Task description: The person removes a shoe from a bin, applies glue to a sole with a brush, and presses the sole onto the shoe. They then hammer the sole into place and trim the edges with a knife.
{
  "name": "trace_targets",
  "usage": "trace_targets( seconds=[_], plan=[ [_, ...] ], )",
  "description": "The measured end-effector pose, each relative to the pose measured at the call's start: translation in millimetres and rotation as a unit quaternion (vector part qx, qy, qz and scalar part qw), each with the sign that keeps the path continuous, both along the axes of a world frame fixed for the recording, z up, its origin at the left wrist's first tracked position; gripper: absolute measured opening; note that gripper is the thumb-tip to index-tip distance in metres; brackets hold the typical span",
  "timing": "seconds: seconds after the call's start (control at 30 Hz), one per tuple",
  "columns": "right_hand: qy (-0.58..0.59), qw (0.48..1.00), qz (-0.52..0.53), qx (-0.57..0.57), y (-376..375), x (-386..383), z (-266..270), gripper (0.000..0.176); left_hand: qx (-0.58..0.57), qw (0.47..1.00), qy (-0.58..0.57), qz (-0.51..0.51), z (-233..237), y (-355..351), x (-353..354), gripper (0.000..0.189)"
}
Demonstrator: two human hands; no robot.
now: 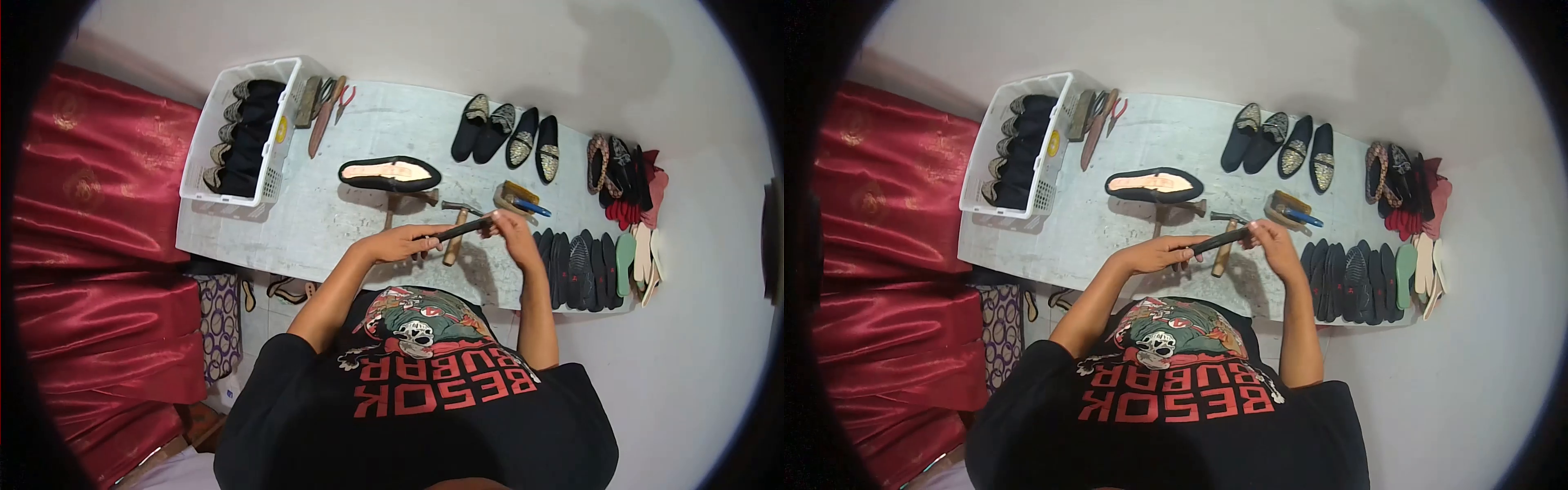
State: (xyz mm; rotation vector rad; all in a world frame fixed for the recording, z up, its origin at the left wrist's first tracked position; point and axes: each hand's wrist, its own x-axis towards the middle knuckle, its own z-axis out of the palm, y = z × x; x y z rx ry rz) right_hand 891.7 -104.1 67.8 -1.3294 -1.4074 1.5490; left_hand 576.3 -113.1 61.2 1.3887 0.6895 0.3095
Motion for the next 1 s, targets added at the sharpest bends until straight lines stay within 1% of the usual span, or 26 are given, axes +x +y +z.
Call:
trace_targets(
  seconds=[0.07, 0.1, 0.13, 0.17, 0.2, 0.23, 0.27, 0.33, 0.37, 0.4, 0.47, 0.5, 0.53, 0.6, 0.67, 0.73, 0.77, 0.83, 0.97, 1.0],
  plan=[
    [0.004, 1.0, -0.027, -0.001, 10.0, -10.4, 16.6, 0.039, -0.037, 0.999, 0.005, 0.006, 7.1, 0.4, -23.1, 0.056],
    [-0.005, 1.0, -0.017, 0.005, 15.0, -16.0, 23.3, 0.038, 0.008, 0.999, -0.01, 0.05, 20.5, -1.6, -31.5, 0.052],
    [-0.014, 1.0, -0.008, 0.01, 18.5, -21.9, 30.1, 0.038, 0.003, 0.999, -0.014, 0.05, 18.4, -0.6, -40.3, 0.052],
    [-0.017, 1.0, -0.008, 0.005, 20.6, -30.0, 36.3, 0.038, 0.074, 0.994, -0.033, 0.078, 16.6, 1.3, -49.8, 0.051],
    [-0.019, 0.999, 0.002, 0.03, 23.1, -40.3, 42.7, 0.038, 0.145, 0.983, -0.05, 0.106, 17.3, 4.5, -59.4, 0.051],
    [-0.019, 0.998, 0.012, 0.057, 25.7, -51.0, 45.7, 0.038, 0.163, 0.978, -0.033, 0.123, 23.6, 8.9, -69.4, 0.055],
    [-0.019, 0.998, 0.009, 0.058, 27.8, -61.9, 46.0, 0.038, 0.165, 0.978, -0.033, 0.12, 23.2, 16.0, -80.0, 0.055],
    [-0.022, 0.998, 0.02, 0.061, 33.7, -80.8, 46.9, 0.042, 0.337, 0.931, 0.023, 0.135, 19.4, 35.2, -99.9, 0.058],
    [0.02, 0.998, 0.026, 0.05, 38.3, -87.0, 36.3, 0.045, 0.361, 0.92, 0.053, 0.146, 13.1, 44.2, -109.7, 0.063],
    [0.018, 0.998, 0.023, 0.051, 42.3, -95.3, 28.3, 0.045, 0.362, 0.92, 0.05, 0.143, 13.6, 50.9, -117.7, 0.063],
    [0.034, 0.993, 0.027, 0.11, 50.7, -109.7, 12.2, 0.047, 0.388, 0.897, 0.13, 0.168, 15.3, 63.4, -130.2, 0.067],
    [0.007, 0.993, 0.026, 0.116, 56.8, -110.6, -2.1, 0.048, 0.354, 0.911, 0.122, 0.172, 11.6, 70.7, -134.5, 0.069],
    [0.005, 0.993, 0.023, 0.116, 60.1, -113.1, -8.8, 0.048, 0.354, 0.912, 0.119, 0.17, 5.9, 78.3, -137.8, 0.069],
    [-0.112, 0.982, -0.01, 0.155, 62.2, -119.9, -17.4, 0.046, 0.363, 0.908, 0.132, 0.159, -4.5, 91.2, -142.4, 0.07],
    [-0.11, 0.98, -0.033, 0.161, 61.8, -127.6, -19.3, 0.045, 0.372, 0.905, 0.138, 0.154, -12.5, 101.8, -146.2, 0.07],
    [-0.173, 0.964, -0.03, 0.2, 64.0, -129.4, -28.0, 0.047, 0.356, 0.91, 0.153, 0.15, -14.2, 110.1, -147.7, 0.071],
    [-0.175, 0.964, -0.032, 0.198, 63.5, -130.0, -32.4, 0.047, 0.354, 0.911, 0.151, 0.148, -15.2, 112.0, -148.8, 0.071],
    [-0.221, 0.947, -0.009, 0.233, 65.3, -130.6, -44.1, 0.048, 0.328, 0.928, 0.134, 0.111, -12.3, 116.7, -151.7, 0.073],
    [-0.193, 0.954, -0.031, 0.228, 62.4, -131.8, -53.5, 0.05, 0.314, 0.937, 0.088, 0.128, -38.4, 116.4, -151.9, 0.075],
    [-0.164, 0.966, -0.046, 0.193, 61.6, -131.9, -49.4, 0.052, 0.327, 0.929, 0.093, 0.146, -40.0, 113.5, -151.1, 0.074]
  ],
)
